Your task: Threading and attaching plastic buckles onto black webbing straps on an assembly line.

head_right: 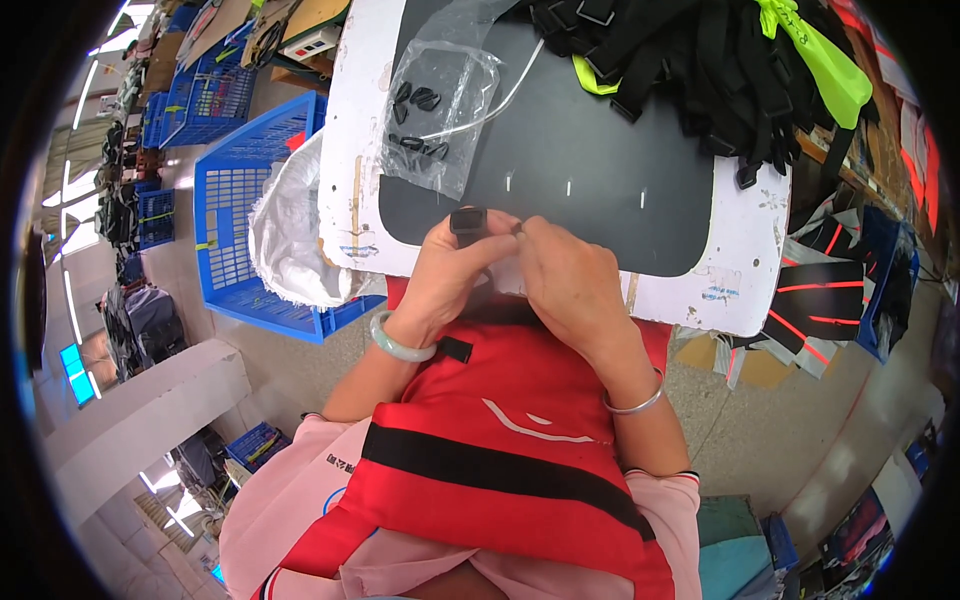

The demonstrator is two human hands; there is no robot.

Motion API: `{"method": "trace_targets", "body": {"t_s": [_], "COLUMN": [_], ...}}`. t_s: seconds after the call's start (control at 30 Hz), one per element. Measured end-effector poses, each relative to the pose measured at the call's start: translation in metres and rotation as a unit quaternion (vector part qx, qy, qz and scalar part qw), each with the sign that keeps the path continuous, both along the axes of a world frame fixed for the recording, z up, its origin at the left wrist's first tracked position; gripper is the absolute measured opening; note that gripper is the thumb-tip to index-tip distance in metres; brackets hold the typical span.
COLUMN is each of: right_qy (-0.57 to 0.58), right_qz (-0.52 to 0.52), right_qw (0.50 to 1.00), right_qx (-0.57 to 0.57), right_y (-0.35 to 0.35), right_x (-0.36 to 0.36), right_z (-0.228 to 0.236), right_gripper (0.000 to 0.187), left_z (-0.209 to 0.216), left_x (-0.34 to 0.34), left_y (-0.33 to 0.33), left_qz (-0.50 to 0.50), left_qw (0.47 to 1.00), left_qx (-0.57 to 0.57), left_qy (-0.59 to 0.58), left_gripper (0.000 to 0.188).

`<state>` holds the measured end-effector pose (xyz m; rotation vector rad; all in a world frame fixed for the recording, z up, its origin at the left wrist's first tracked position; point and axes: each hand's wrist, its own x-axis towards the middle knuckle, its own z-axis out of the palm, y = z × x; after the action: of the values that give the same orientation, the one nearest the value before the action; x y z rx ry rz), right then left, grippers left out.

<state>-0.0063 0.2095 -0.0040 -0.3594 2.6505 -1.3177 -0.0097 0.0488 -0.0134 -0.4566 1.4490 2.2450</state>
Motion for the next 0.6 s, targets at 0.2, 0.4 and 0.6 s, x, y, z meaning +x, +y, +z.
{"method": "trace_targets", "body": {"t_s": [0.2, 0.4, 0.6], "right_qy": [0.034, 0.010, -0.012], "right_qz": [-0.015, 0.047, -0.048], "right_qw": [0.999, 0.997, 0.998], "right_qx": [0.028, 0.054, -0.028], "right_y": [0.001, 0.008, 0.004], "right_x": [0.002, 0.000, 0.004], "right_z": [0.000, 0.006, -0.001], "right_gripper": [0.015, 0.015, 0.013], "left_z": [0.001, 0.004, 0.012], "left_x": [0.002, 0.005, 0.001], "left_y": [-0.001, 0.001, 0.010], "left_qz": [-0.005, -0.015, 0.000], "left_qw": [0.999, 0.999, 1.000], "left_qx": [0.023, 0.010, -0.016], "left_qy": [-0.034, -0.032, -0.024], "left_gripper": [0.014, 0.015, 0.017]}}
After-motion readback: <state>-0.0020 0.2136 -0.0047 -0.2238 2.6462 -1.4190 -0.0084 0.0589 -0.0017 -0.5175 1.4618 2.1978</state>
